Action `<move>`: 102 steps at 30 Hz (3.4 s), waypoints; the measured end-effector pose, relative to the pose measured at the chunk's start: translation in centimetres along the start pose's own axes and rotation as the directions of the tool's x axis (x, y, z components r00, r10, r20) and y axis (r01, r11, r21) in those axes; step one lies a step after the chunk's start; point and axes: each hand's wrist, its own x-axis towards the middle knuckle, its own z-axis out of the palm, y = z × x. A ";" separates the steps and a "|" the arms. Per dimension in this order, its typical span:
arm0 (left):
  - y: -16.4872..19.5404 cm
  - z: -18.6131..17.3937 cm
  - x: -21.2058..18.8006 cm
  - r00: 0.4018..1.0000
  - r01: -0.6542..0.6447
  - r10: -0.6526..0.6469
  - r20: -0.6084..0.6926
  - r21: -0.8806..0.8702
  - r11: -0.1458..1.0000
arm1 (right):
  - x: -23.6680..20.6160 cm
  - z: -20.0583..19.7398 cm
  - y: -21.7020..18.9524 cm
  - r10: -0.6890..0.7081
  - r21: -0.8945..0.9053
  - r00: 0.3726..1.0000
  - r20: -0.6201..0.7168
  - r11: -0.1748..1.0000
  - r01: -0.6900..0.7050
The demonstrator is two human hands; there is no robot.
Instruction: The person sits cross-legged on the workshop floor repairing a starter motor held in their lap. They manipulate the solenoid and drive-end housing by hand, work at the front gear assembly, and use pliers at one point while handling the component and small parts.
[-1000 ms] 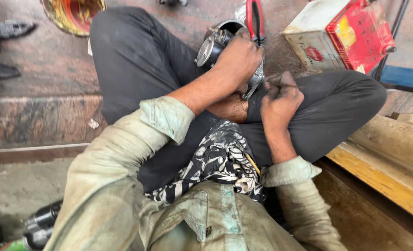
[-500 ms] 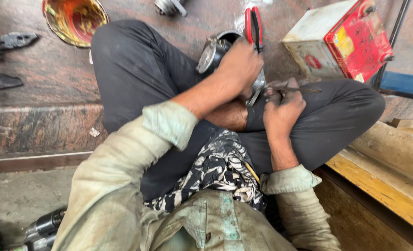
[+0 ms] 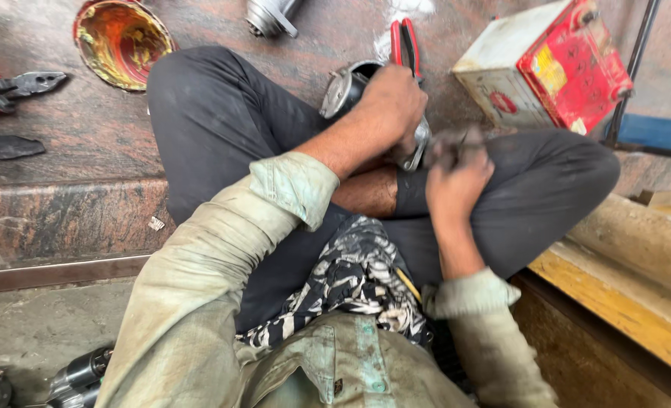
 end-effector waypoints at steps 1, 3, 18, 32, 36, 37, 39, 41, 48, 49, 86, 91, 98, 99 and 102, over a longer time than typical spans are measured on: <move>0.0 -0.1 0.2 1.000 -0.003 0.003 0.003 -0.016 1.000 | -0.1 0.1 0.1 0.106 0.111 0.994 0.039 0.988 -0.110; -0.1 -0.3 0.5 0.999 -0.031 0.030 0.042 0.010 0.999 | -0.3 0.2 0.3 0.291 0.314 0.945 0.152 0.892 -0.325; -0.4 0.0 1.0 0.997 0.058 -0.056 0.056 -0.050 0.997 | -0.1 0.7 0.4 0.351 0.363 0.932 0.093 0.860 -0.360; -0.5 0.6 1.5 0.998 0.055 -0.055 -0.008 0.001 0.999 | -3.0 2.4 4.0 0.385 0.100 0.910 0.152 0.910 -0.402; -0.5 1.4 1.8 0.997 0.056 -0.055 0.054 -0.018 0.998 | -3.2 3.4 4.7 0.480 0.040 0.870 0.112 0.873 -0.486; -0.5 1.7 2.0 0.995 0.065 -0.062 0.074 -0.032 0.997 | -3.2 3.4 4.8 0.393 -0.014 0.915 0.090 0.919 -0.393; -0.6 2.2 2.2 0.990 0.086 -0.095 -0.109 -0.079 0.993 | -3.2 3.3 4.8 0.200 -0.121 0.979 0.044 0.974 -0.193; -0.9 2.6 2.7 0.985 0.102 -0.110 -0.130 -0.067 0.993 | -3.2 3.0 4.6 0.436 0.153 0.890 0.134 0.878 -0.453; -1.0 3.0 3.9 0.994 0.095 -0.099 -0.054 -0.080 0.992 | -2.2 2.2 3.6 0.311 0.103 0.939 0.144 0.939 -0.327; -1.0 3.0 4.0 0.986 0.110 -0.118 -0.121 -0.070 0.991 | -1.8 2.4 3.6 0.347 0.131 0.924 0.160 0.921 -0.368; -0.1 3.6 1.8 0.988 0.107 -0.111 -0.107 -0.044 0.993 | -1.9 4.4 4.7 0.446 0.192 0.875 0.188 0.857 -0.478; 0.1 1.5 1.1 0.995 0.065 -0.064 0.076 -0.009 0.998 | -1.1 4.0 4.1 0.237 0.097 0.969 0.075 0.965 -0.244; -0.5 -0.9 0.1 0.989 0.081 -0.080 0.128 -0.008 0.997 | -2.5 2.9 3.8 0.436 0.371 0.855 0.282 0.772 -0.516; -0.5 -1.1 0.4 0.988 0.068 -0.067 0.141 -0.002 0.998 | -2.7 2.7 3.8 0.403 0.388 0.885 0.231 0.796 -0.464; -0.5 -1.0 1.1 0.987 0.080 -0.078 0.139 -0.007 0.997 | -2.8 2.0 3.4 0.081 -0.166 0.996 0.041 0.983 -0.073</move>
